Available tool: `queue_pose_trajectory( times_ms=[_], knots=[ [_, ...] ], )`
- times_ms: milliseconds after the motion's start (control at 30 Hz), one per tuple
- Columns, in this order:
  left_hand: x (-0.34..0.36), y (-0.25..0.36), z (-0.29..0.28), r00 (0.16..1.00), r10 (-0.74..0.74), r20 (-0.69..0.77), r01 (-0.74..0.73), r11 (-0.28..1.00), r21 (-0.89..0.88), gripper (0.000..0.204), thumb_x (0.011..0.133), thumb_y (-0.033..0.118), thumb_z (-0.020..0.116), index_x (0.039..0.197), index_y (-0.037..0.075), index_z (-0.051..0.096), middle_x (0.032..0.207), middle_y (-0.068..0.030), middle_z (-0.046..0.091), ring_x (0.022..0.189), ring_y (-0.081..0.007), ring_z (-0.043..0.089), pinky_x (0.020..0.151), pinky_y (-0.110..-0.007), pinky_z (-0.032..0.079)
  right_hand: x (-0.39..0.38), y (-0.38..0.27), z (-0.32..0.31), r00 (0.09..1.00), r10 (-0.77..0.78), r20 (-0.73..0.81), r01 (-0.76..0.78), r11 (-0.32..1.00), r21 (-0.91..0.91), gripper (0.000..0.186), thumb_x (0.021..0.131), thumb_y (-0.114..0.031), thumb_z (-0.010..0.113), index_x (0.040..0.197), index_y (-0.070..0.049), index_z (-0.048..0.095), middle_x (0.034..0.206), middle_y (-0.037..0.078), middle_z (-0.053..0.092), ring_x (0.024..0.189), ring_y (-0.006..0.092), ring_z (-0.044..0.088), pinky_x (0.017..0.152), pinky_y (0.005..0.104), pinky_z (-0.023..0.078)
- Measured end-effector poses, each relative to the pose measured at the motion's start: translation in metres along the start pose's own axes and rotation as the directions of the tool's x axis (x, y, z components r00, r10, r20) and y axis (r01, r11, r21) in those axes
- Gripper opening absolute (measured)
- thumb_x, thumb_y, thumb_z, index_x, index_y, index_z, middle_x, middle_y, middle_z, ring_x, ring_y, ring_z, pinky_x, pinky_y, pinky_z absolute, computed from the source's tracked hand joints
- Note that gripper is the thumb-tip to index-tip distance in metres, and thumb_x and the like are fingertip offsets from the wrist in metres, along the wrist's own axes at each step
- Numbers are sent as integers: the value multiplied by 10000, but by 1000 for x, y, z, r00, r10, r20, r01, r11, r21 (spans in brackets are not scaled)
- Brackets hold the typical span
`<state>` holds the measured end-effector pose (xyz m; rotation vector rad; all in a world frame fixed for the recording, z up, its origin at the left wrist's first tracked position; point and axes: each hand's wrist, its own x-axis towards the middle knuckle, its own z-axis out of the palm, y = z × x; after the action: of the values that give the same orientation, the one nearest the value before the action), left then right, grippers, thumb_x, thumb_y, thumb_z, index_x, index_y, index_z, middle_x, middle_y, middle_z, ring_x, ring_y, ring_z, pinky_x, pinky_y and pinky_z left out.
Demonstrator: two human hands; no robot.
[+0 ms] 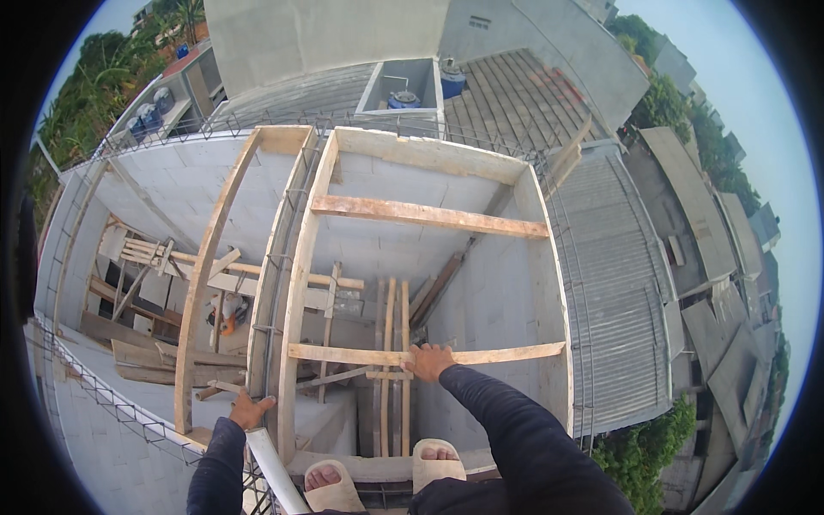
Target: The person positions a piece of plywood on a wooden support structure and hammers it into place using a hammer.
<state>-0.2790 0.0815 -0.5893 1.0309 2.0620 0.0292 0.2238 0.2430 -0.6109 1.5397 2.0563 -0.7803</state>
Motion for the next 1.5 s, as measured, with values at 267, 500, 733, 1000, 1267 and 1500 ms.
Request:
queue_pose_trajectory(
  times_ms=[267,500,733,1000,1267,1500],
  knots=[
    [-3,0,5,1000,-18,-7,18,999,-37,1279,813,599,819,1588,-201,191,1581,-421,389,1514,-480,395,1259,-427,329,-7,-5,-1,1000,15,-18,-17,993,-119,674,1092,-641,388,1540,-151,502,1484,191,598,1392,412,550,1158,772,276],
    [-2,2,6,998,-1,-58,0,1000,-24,1222,804,531,823,1571,-209,227,1545,-416,451,1460,-484,478,1229,-429,374,-10,-11,-6,999,26,-31,-30,992,-126,663,1094,-625,401,1522,-134,527,1464,183,617,1376,414,568,1162,782,260],
    [-1,12,-2,996,-42,82,49,995,-91,1282,827,560,809,1612,-192,129,1654,-413,278,1590,-461,268,1302,-415,260,-11,-4,-2,997,8,-74,-13,998,-63,662,1084,-631,426,1511,-138,540,1458,181,622,1359,408,582,1113,735,374],
    [-9,12,-9,990,-58,128,65,997,-50,1320,850,621,779,1620,-192,80,1679,-409,223,1607,-456,228,1308,-412,247,-15,-14,-9,998,10,-63,-20,987,-158,659,1080,-624,431,1520,-143,528,1474,174,609,1374,391,568,1095,679,426],
    [-26,30,-23,978,-94,186,101,994,-30,1341,849,638,775,1635,-170,49,1705,-390,176,1620,-441,201,1314,-417,233,-18,-23,-12,999,49,-15,-51,986,-160,659,1079,-594,452,1536,-122,505,1454,159,606,1388,356,545,1082,640,446],
    [-12,8,-11,994,-63,95,73,992,-105,1340,851,616,796,1643,-153,37,1703,-377,197,1623,-441,191,1313,-421,236,-27,-21,-5,926,-192,-326,128,970,-209,669,1072,-576,476,1592,-154,463,1427,162,626,1410,351,520,1115,648,419]
  ],
)
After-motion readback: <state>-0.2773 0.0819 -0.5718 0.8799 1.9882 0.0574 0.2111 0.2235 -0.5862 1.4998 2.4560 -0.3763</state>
